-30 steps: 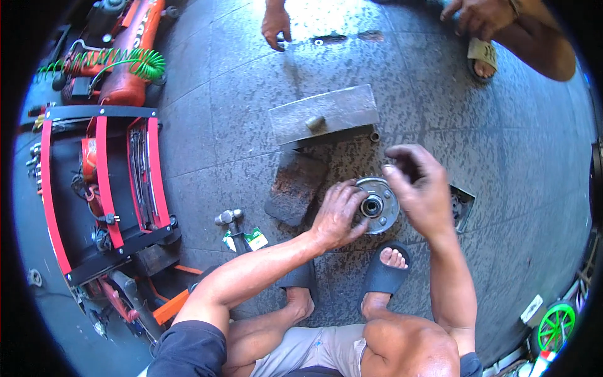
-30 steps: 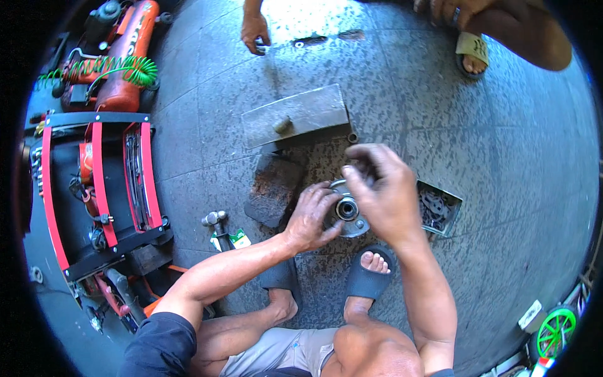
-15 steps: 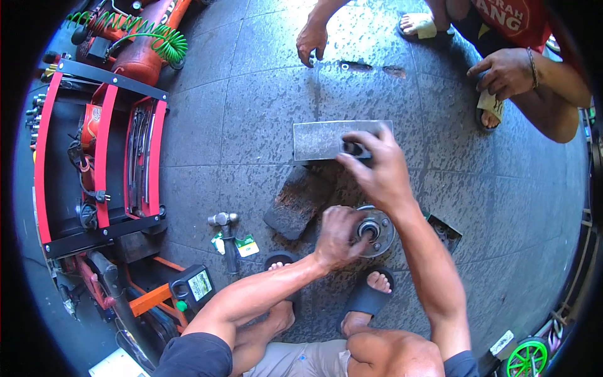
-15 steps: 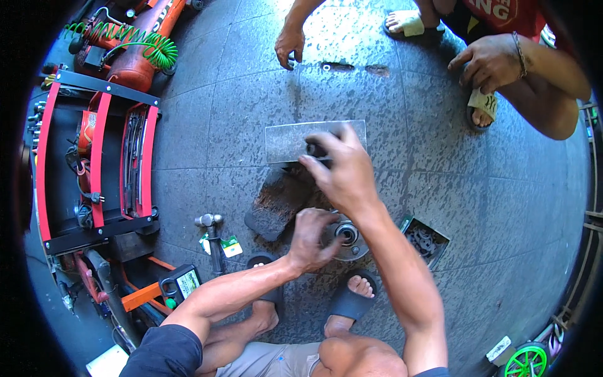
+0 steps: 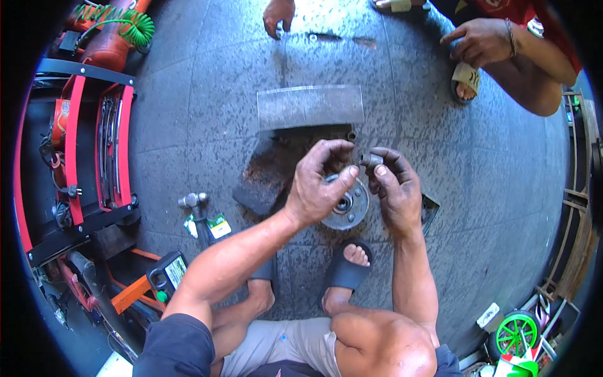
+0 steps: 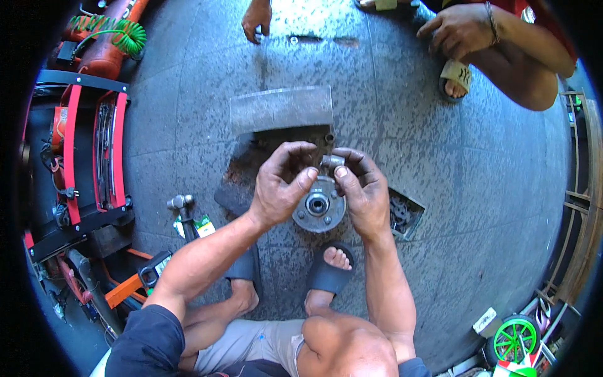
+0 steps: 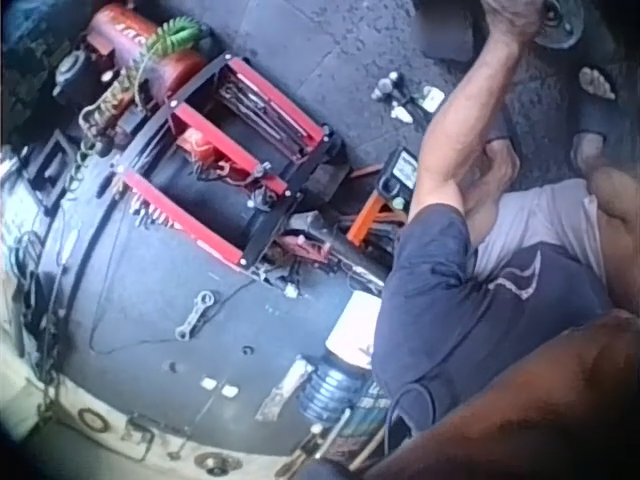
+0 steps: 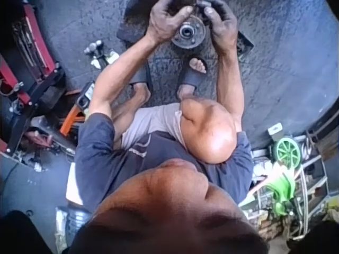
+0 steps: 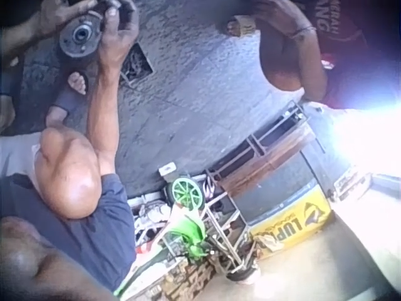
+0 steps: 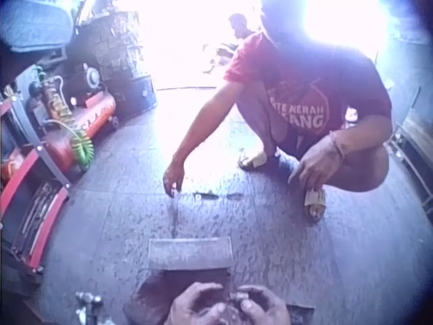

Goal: The person is assembling or repairing a motorcycle clutch hub and gear assembly using a hammer and punch.

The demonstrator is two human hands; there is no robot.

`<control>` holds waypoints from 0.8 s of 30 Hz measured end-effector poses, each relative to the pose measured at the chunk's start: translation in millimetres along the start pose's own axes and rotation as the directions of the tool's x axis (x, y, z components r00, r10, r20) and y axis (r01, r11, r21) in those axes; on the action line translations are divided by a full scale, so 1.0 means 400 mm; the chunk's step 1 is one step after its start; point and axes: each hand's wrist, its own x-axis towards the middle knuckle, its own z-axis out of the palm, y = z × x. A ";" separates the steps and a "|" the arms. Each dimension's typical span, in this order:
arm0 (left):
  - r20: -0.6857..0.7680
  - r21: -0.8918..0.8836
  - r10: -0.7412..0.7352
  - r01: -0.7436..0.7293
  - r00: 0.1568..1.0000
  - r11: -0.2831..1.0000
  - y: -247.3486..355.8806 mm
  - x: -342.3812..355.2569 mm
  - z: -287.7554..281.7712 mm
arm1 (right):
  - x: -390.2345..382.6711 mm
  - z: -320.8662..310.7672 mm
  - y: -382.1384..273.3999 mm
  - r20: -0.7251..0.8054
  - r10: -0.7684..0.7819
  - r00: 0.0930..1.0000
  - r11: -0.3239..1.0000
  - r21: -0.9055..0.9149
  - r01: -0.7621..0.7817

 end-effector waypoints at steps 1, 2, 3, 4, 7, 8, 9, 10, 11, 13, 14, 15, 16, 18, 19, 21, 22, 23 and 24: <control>0.010 0.065 -0.012 0.011 1.000 0.998 -0.008 -0.011 -0.012 | -0.014 -0.005 -0.003 -0.022 0.012 1.000 0.997 -0.080 -0.014; 0.053 0.170 -0.063 0.053 0.997 0.984 -0.027 -0.019 -0.013 | -0.028 -0.030 0.005 -0.035 0.017 0.999 0.989 -0.146 -0.022; 0.056 0.166 -0.071 0.061 0.996 0.984 -0.058 -0.038 -0.020 | -0.045 -0.051 0.030 -0.043 0.022 0.999 0.978 -0.205 -0.031; 0.166 0.405 0.003 -0.071 0.986 0.911 -0.097 -0.063 -0.024 | -0.062 -0.069 0.070 -0.065 0.032 0.997 0.962 -0.267 -0.049; 0.365 0.620 0.032 -0.268 0.931 0.737 -0.147 -0.125 -0.020 | -0.115 -0.085 0.172 -0.098 0.068 0.993 0.934 -0.342 -0.097; 0.358 0.639 0.036 -0.272 0.933 0.720 -0.149 -0.129 -0.020 | -0.132 -0.075 0.191 -0.121 0.102 0.987 0.935 -0.329 -0.137; 0.351 0.656 0.040 -0.277 0.935 0.702 -0.150 -0.129 -0.018 | -0.146 -0.064 0.208 -0.145 0.136 0.980 0.933 -0.314 -0.176; 0.351 0.657 0.033 -0.271 0.936 0.703 -0.148 -0.131 -0.015 | -0.156 -0.063 0.235 -0.154 0.106 0.982 0.922 -0.355 -0.155; 0.378 0.660 0.071 -0.322 0.923 0.679 -0.147 -0.132 -0.008 | -0.166 -0.063 0.251 -0.155 0.110 0.982 0.920 -0.358 -0.160; 0.406 0.657 0.107 -0.372 0.908 0.656 -0.149 -0.131 0.005 | -0.184 -0.062 0.270 -0.211 0.091 0.973 0.908 -0.383 -0.168; 0.397 0.660 0.103 -0.362 0.912 0.658 -0.152 -0.128 0.010 | -0.186 -0.058 0.269 -0.223 0.091 0.971 0.909 -0.379 -0.172; 0.388 0.663 0.100 -0.353 0.916 0.660 -0.153 -0.127 0.015 | -0.190 -0.056 0.277 -0.226 0.091 0.970 0.909 -0.379 -0.173; 0.391 0.660 0.101 -0.356 0.915 0.662 -0.158 -0.130 0.018 | -0.195 -0.055 0.289 -0.241 0.087 0.967 0.925 -0.341 -0.168; 0.390 0.633 0.093 -0.340 0.916 0.696 -0.168 -0.133 0.015 | -0.201 -0.052 0.298 -0.249 0.100 0.963 0.938 -0.298 -0.175; 0.396 0.630 0.095 -0.345 0.913 0.696 -0.172 -0.133 0.012 | -0.200 -0.049 0.300 -0.255 0.098 0.962 0.939 -0.297 -0.175; 0.393 0.633 0.085 -0.336 0.916 0.697 -0.166 -0.129 0.011 | -0.199 -0.044 0.294 -0.257 0.066 0.964 0.937 -0.317 -0.148; 0.399 0.636 0.065 -0.327 0.915 0.699 -0.162 -0.127 0.010 | -0.197 -0.043 0.293 -0.250 0.053 0.967 0.938 -0.320 -0.134; 0.404 0.632 0.063 -0.328 0.913 0.702 -0.159 -0.124 0.012 | -0.197 -0.043 0.288 -0.257 0.057 0.965 0.937 -0.319 -0.140; 0.406 0.626 0.056 -0.323 0.912 0.710 -0.158 -0.121 0.015 | -0.196 -0.042 0.283 -0.265 0.038 0.963 0.934 -0.334 -0.129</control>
